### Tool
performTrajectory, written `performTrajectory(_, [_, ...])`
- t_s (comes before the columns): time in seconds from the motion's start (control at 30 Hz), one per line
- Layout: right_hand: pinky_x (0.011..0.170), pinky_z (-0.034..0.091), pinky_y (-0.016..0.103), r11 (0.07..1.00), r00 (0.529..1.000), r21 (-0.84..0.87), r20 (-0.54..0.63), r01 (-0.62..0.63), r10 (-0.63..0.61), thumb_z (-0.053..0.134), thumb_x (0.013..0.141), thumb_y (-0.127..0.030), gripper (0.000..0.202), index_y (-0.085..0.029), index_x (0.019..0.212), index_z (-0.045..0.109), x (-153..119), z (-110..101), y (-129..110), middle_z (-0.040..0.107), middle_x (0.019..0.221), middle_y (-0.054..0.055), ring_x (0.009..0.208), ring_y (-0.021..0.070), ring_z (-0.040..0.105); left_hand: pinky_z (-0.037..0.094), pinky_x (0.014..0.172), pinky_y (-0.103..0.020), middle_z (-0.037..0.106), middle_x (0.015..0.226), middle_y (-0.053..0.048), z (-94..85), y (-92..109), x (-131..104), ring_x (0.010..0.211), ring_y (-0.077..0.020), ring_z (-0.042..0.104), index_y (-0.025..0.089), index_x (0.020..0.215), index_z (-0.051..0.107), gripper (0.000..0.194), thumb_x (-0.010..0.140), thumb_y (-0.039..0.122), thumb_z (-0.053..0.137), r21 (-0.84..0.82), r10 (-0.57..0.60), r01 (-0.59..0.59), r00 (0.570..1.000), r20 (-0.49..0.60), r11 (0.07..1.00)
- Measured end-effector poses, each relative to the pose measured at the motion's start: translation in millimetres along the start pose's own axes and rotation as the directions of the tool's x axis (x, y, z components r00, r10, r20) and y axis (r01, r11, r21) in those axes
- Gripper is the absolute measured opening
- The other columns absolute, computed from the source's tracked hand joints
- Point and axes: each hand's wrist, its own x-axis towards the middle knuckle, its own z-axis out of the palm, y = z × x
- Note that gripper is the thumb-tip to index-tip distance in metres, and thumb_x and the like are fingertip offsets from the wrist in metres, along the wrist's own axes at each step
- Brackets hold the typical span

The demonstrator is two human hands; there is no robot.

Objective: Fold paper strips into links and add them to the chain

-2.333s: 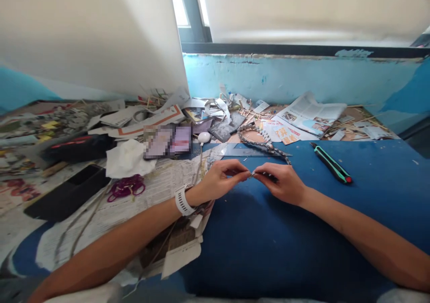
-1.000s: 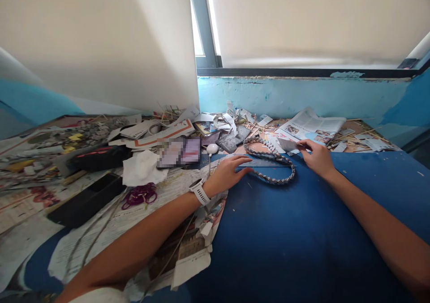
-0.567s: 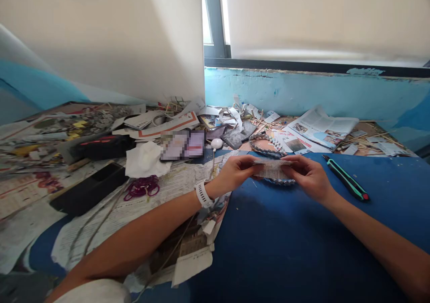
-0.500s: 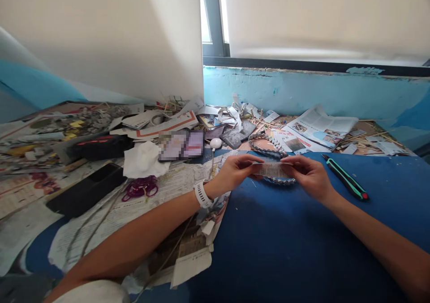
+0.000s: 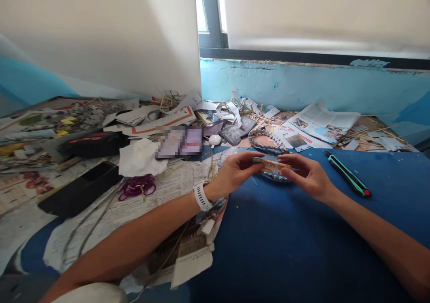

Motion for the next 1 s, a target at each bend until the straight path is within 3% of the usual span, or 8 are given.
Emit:
performTrajectory(0.13, [0.070,0.066,0.036,0.991,0.997,-0.130,-0.074,-0.011,0.001,0.075,0.090,-0.048,0.031,-0.023,0.108,0.079,-0.2,5.4,6.4,0.082,0.097,0.007,0.080,0.0239,0.078,0.066,0.092,-0.039,0.081,0.106,-0.011,-2.7,-0.5,-1.0,0.095,-0.0241,0.080,0.014,0.119,0.074,0.045,0.083,0.037,0.085,0.099,-0.011,0.008,0.999,0.033,0.995])
performTrajectory(0.33, [0.073,0.065,0.035,0.996,0.995,-0.083,-0.094,-0.024,0.016,0.079,0.087,-0.047,0.029,-0.024,0.105,0.080,-0.5,6.4,8.5,0.081,0.095,0.006,0.081,0.0237,0.078,0.068,0.083,-0.037,0.080,0.084,-0.006,-2.7,3.1,-0.5,0.078,-0.0199,0.079,0.014,0.100,0.077,0.033,0.085,0.043,0.081,0.061,-0.086,0.084,0.996,0.021,0.995])
performTrajectory(0.5, [0.075,0.066,0.035,0.998,0.993,-0.068,-0.114,-0.017,0.009,0.082,0.085,-0.045,0.028,-0.024,0.104,0.080,-0.3,4.8,7.4,0.081,0.096,0.005,0.083,0.0232,0.078,0.068,0.080,-0.033,0.081,0.086,-0.007,-1.6,11.9,0.7,0.077,-0.0194,0.079,0.013,0.102,0.077,0.032,0.085,0.040,0.082,0.051,-0.122,0.120,0.991,0.045,0.991])
performTrajectory(0.63, [0.080,0.066,0.035,0.992,0.999,-0.124,-0.037,-0.024,0.020,0.079,0.088,-0.044,0.028,-0.025,0.109,0.078,-3.1,6.2,2.5,0.081,0.102,0.005,0.087,0.0233,0.078,0.068,0.079,-0.032,0.081,0.089,-0.008,0.7,13.4,-2.3,0.077,-0.0188,0.079,0.013,0.103,0.078,0.029,0.088,0.038,0.079,0.084,-0.087,0.080,0.993,0.079,0.993])
performTrajectory(0.8, [0.067,0.061,0.029,0.979,0.998,-0.202,0.064,0.025,-0.013,0.068,0.097,-0.043,0.025,-0.025,0.109,0.080,-8.3,12.6,-2.6,0.081,0.092,0.003,0.077,0.0203,0.076,0.068,0.080,-0.030,0.082,0.091,-0.009,7.3,9.7,-9.9,0.078,-0.0189,0.079,0.013,0.106,0.080,0.029,0.092,0.038,0.076,0.146,-0.071,0.049,0.986,0.152,0.988])
performTrajectory(0.93, [0.065,0.062,0.031,0.982,0.992,-0.183,0.108,-0.039,0.060,0.070,0.094,-0.047,0.029,-0.024,0.106,0.083,-2.5,0.7,-2.4,0.081,0.086,0.004,0.074,0.0219,0.076,0.069,0.077,-0.030,0.081,0.084,-0.008,7.6,13.4,-8.0,0.073,-0.0186,0.079,0.012,0.104,0.080,0.029,0.088,0.037,0.079,0.126,-0.056,0.044,0.994,0.090,0.991])
performTrajectory(1.0, [0.074,0.065,0.034,0.986,0.998,-0.162,0.040,-0.037,0.044,0.074,0.092,-0.047,0.029,-0.023,0.105,0.083,1.7,-9.7,-1.5,0.082,0.093,0.006,0.082,0.0244,0.078,0.069,0.075,-0.030,0.080,0.079,-0.006,4.2,17.0,-3.9,0.071,-0.0183,0.079,0.012,0.101,0.079,0.030,0.086,0.038,0.081,0.073,-0.053,0.051,0.998,0.016,0.996])
